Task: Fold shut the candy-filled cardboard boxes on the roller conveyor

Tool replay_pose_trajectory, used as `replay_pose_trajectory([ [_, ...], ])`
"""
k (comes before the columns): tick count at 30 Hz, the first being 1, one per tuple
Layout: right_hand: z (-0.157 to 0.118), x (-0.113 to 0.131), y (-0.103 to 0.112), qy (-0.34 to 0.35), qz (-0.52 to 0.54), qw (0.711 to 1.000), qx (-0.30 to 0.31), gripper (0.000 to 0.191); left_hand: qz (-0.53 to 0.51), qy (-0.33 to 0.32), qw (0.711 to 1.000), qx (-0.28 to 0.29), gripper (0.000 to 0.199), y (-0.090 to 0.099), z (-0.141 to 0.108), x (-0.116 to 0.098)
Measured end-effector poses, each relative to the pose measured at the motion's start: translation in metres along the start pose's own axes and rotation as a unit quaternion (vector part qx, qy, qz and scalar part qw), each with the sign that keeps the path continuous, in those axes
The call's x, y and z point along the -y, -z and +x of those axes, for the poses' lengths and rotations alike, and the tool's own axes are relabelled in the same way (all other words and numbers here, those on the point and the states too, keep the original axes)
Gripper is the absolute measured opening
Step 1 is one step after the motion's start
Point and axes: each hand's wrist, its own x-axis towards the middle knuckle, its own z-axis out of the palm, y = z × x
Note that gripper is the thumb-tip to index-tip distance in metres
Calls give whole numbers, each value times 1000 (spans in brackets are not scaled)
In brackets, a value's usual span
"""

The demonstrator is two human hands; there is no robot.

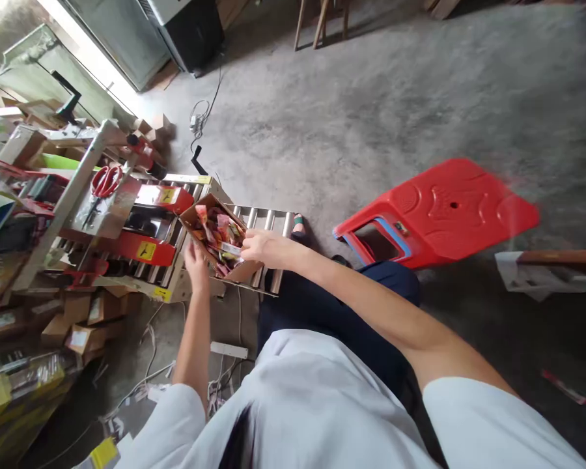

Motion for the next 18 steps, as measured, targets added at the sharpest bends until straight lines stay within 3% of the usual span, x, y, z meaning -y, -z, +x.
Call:
replay_pose_trajectory([
  [2,-1,10,-1,-16,-25,999,-39,25,-16,-59,996,-63,62,14,27,-7],
  [4,-4,31,-1,-65,-16,991,-116,29,-22,-121,991,-59,65,21,50,-17],
  [7,5,61,-7,-114,42,971,-206,72,-12,-163,986,-10,49,17,66,-28],
  [9,24,65,-19,-129,74,969,-196,65,-17,-167,986,-10,35,13,65,-31],
  [12,61,48,-46,-174,97,970,-136,45,-12,-156,988,-5,33,13,58,-34],
  [15,84,26,-68,-173,95,972,-127,40,68,-153,983,80,31,24,58,-46],
  [18,86,18,-75,-159,117,969,-150,35,223,-185,938,192,31,33,72,-62],
])
